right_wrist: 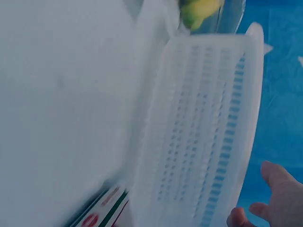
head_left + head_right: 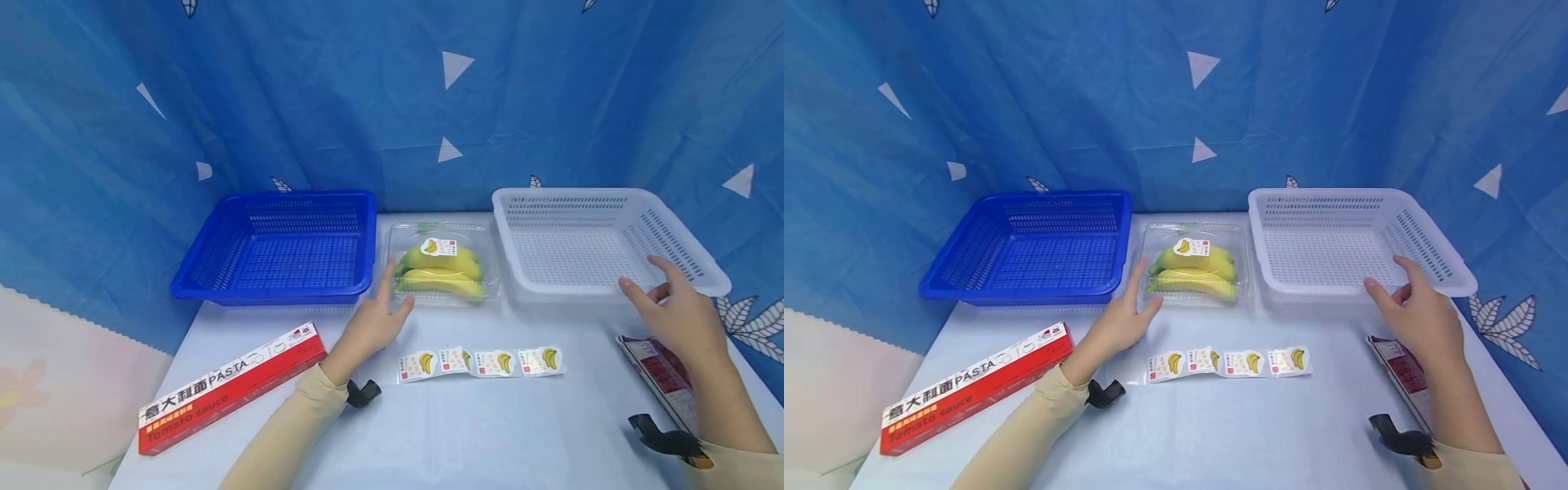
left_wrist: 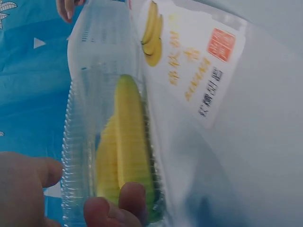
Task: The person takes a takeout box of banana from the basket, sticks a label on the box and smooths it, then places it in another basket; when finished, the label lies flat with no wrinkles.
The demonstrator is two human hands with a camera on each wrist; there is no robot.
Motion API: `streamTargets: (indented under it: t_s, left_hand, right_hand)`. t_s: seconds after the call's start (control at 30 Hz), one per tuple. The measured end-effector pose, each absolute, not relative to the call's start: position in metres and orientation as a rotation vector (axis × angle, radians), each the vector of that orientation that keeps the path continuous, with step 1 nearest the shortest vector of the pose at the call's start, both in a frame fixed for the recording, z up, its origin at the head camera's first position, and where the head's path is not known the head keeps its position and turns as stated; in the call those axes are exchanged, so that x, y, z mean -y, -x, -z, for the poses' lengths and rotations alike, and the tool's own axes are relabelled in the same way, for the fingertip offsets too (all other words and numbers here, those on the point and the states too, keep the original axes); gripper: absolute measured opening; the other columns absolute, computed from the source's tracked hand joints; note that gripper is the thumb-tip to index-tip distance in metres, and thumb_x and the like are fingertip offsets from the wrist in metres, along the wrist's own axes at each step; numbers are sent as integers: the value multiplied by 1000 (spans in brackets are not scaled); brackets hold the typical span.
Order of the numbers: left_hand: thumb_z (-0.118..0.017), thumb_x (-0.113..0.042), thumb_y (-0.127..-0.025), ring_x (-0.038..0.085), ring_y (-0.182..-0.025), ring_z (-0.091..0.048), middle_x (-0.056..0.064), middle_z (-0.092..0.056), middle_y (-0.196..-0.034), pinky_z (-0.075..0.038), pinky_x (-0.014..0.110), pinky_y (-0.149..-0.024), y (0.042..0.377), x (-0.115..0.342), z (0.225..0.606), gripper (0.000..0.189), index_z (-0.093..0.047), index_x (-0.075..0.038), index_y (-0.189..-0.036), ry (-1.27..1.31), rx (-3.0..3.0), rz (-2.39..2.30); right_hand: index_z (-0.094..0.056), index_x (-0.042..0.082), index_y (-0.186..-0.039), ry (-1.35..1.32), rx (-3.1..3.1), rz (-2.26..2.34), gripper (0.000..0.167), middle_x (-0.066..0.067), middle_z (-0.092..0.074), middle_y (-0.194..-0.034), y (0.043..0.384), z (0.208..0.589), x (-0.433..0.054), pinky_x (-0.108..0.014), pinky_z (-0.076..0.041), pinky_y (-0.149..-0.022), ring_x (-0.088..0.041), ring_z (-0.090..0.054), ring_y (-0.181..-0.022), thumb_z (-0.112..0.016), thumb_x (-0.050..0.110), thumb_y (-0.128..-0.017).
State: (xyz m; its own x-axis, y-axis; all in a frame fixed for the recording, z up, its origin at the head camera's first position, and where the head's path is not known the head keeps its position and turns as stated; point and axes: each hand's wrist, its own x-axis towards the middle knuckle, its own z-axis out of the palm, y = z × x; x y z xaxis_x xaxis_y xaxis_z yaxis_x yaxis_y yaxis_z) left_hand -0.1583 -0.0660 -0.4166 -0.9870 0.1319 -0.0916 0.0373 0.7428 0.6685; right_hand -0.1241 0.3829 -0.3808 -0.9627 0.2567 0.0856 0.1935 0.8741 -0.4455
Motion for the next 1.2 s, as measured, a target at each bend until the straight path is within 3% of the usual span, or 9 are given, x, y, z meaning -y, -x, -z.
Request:
streamTargets:
  t_s: [0.2, 0.37, 0.47, 0.6, 0.7, 0.83, 1.0, 1.1, 1.2]
  left_hand:
    - [-43, -59, -100, 23, -44, -60, 14, -62, -64, -46, 39, -45, 166, 67, 429, 76, 14, -56, -151, -78, -2742, -1205]
    - [-41, -60, -100, 22, -38, -55, 9, -62, -56, -42, 34, -37, 171, 66, 437, 74, 14, -57, -150, -36, -2660, -1322]
    - [-41, -59, -100, 22, -37, -53, 11, -64, -58, -39, 32, -36, 172, 66, 440, 74, 13, -57, -150, -11, -2627, -1377]
    - [-41, -60, -100, 22, -37, -50, 11, -64, -60, -37, 30, -34, 175, 66, 443, 72, 11, -60, -149, -20, -2623, -1429]
    - [-41, -62, -99, 22, -37, -49, 11, -63, -61, -36, 28, -33, 176, 65, 444, 70, 9, -61, -149, -27, -2616, -1465]
    - [-41, -64, -98, 22, -38, -51, 12, -63, -62, -39, 29, -34, 179, 63, 444, 69, 5, -62, -149, -27, -2607, -1498]
    - [-37, -65, -99, 22, -39, -51, 21, -66, -120, -41, 30, -35, 182, 60, 444, 62, -2, -61, -150, -13, -2607, -1547]
    - [-32, -66, -100, 22, -41, -52, 12, -43, -152, -43, 31, -37, 184, 58, 444, 60, -7, -57, -153, -14, -2622, -1577]
    - [-31, -66, -100, 20, -43, -51, 6, -34, -157, -44, 30, -39, 186, 56, 444, 61, -11, -52, -155, -9, -2626, -1614]
  right_hand:
    - [-2, 10, -160, 586, 2896, -662, 97, -37, -48, -112, 119, 390, -417, -54, -53, -52, -46, -55, -81, -51, 62, -95]
    - [10, 10, -159, 768, 2881, -786, 103, -45, -35, -137, 123, 399, -439, -74, -46, -77, -61, -47, -107, -45, 68, -93]
    - [16, 11, -158, 769, 2862, -870, 103, -47, -32, -140, 126, 404, -450, -77, -42, -79, -65, -45, -112, -45, 66, -94]
    - [19, 12, -157, 673, 2830, -939, 100, -48, -34, -136, 129, 411, -462, -57, -54, -55, -62, -52, -101, -47, 57, -98]
    - [21, 15, -157, 629, 2817, -990, 98, -47, -30, -138, 133, 414, -468, -33, -48, -47, -56, -52, -94, -48, 53, -98]
    - [24, 16, -155, 616, 2838, -1011, 97, -46, -31, -135, 138, 414, -473, -31, -45, -49, -36, -55, -73, -45, 54, -99]
    - [24, 17, -156, 640, 2846, -1013, 95, -45, -31, -132, 142, 416, -479, -34, -44, -49, -25, -48, -60, -41, 57, -99]
    - [22, 15, -156, 661, 2821, -1033, 94, -47, -22, -142, 145, 417, -482, -37, -43, -49, -40, -51, -74, -40, 56, -99]
    - [22, 13, -156, 675, 2791, -1077, 94, -45, -9, -151, 148, 417, -483, -59, -54, -63, -60, -44, -100, -41, 55, -100]
